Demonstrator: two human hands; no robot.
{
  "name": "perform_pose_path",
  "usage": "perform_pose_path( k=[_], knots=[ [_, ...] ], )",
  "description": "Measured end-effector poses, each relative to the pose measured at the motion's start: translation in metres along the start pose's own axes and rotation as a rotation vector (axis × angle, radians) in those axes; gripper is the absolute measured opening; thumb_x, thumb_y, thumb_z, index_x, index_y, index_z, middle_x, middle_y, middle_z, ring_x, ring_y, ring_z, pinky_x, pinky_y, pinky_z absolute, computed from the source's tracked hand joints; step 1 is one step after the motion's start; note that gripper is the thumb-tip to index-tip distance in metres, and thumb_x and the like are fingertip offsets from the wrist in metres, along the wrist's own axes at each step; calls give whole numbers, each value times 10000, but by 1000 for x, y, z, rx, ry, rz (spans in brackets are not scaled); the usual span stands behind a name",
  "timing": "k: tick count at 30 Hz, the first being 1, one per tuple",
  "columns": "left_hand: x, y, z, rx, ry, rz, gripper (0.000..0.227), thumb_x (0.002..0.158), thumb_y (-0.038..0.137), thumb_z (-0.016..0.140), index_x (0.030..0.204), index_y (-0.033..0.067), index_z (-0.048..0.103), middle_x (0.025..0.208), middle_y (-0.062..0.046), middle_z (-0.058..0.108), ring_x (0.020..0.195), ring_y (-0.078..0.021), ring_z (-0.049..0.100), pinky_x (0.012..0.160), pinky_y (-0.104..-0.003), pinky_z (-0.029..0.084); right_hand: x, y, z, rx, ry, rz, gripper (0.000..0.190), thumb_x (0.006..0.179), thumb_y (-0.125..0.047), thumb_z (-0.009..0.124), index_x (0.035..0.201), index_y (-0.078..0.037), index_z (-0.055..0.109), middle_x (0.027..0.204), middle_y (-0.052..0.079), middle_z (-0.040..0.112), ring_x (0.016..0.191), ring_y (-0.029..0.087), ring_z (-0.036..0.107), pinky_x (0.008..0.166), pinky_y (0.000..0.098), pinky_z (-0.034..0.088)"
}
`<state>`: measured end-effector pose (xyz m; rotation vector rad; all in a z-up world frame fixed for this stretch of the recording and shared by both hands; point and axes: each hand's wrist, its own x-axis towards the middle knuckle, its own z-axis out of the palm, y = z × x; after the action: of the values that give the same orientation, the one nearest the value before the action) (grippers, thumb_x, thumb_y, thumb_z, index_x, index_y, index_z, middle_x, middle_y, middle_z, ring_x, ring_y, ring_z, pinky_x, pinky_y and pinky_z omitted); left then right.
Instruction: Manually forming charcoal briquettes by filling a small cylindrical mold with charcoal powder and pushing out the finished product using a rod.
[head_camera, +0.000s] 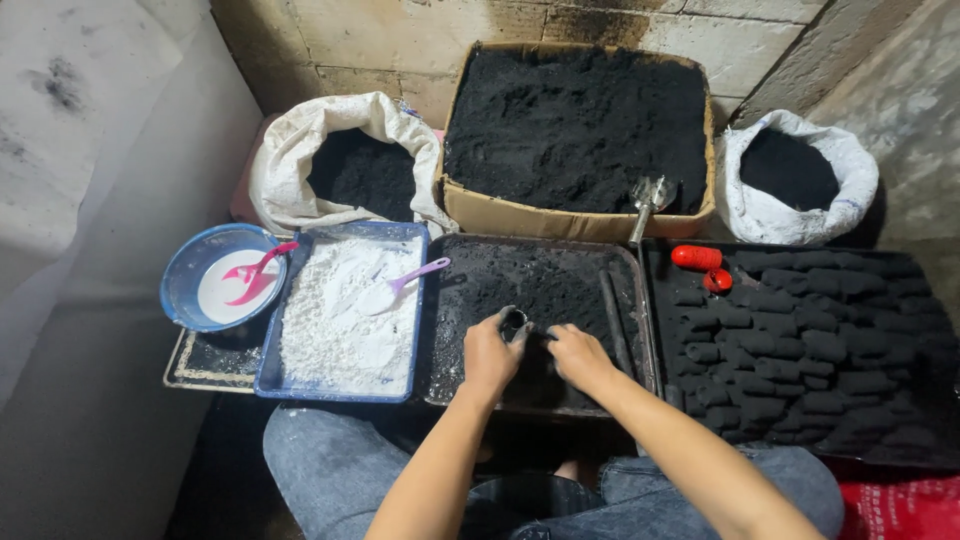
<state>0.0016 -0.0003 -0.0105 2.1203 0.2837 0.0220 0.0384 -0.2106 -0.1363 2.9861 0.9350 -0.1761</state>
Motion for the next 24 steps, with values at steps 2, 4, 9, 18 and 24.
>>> perform_pose_path(
  k=[2,4,9,18,24],
  knots=[
    [2,-1,-1,5,4,0,325,803,206,824,1088,54,787,901,-159,787,912,-392,760,751,-457,640,0,6,-13,6,-4,7,203,841,-208,663,1001,-178,784,1197,41,725,1110,244,690,866,314,611],
    [3,1,-2,10,8,2,317,802,213,826,1074,55,788,898,-160,786,910,-392,760,752,-456,641,-3,6,-44,12,-6,17,195,857,-229,671,1002,-185,793,1157,44,748,1078,236,713,862,307,609],
    [-1,2,-2,12,-11,-1,352,805,228,827,1102,46,776,925,-176,784,932,-402,755,762,-474,638,-19,-21,-162,225,-339,14,497,862,-172,726,1344,-74,655,1485,169,574,1396,333,533,1136,434,476],
    [-4,-4,-1,-12,-20,23,399,815,246,818,1178,91,761,970,-141,793,966,-369,755,801,-483,634,-20,18,-52,10,7,-152,232,921,-169,578,1047,-212,769,1173,22,755,972,274,755,782,352,632],
    [-7,1,-2,-33,-14,-1,412,812,241,824,1186,78,761,950,-157,790,958,-384,754,802,-484,629,-16,19,-35,-57,68,-138,166,874,-183,613,885,-214,775,967,-16,777,860,252,760,713,338,627]
  ],
)
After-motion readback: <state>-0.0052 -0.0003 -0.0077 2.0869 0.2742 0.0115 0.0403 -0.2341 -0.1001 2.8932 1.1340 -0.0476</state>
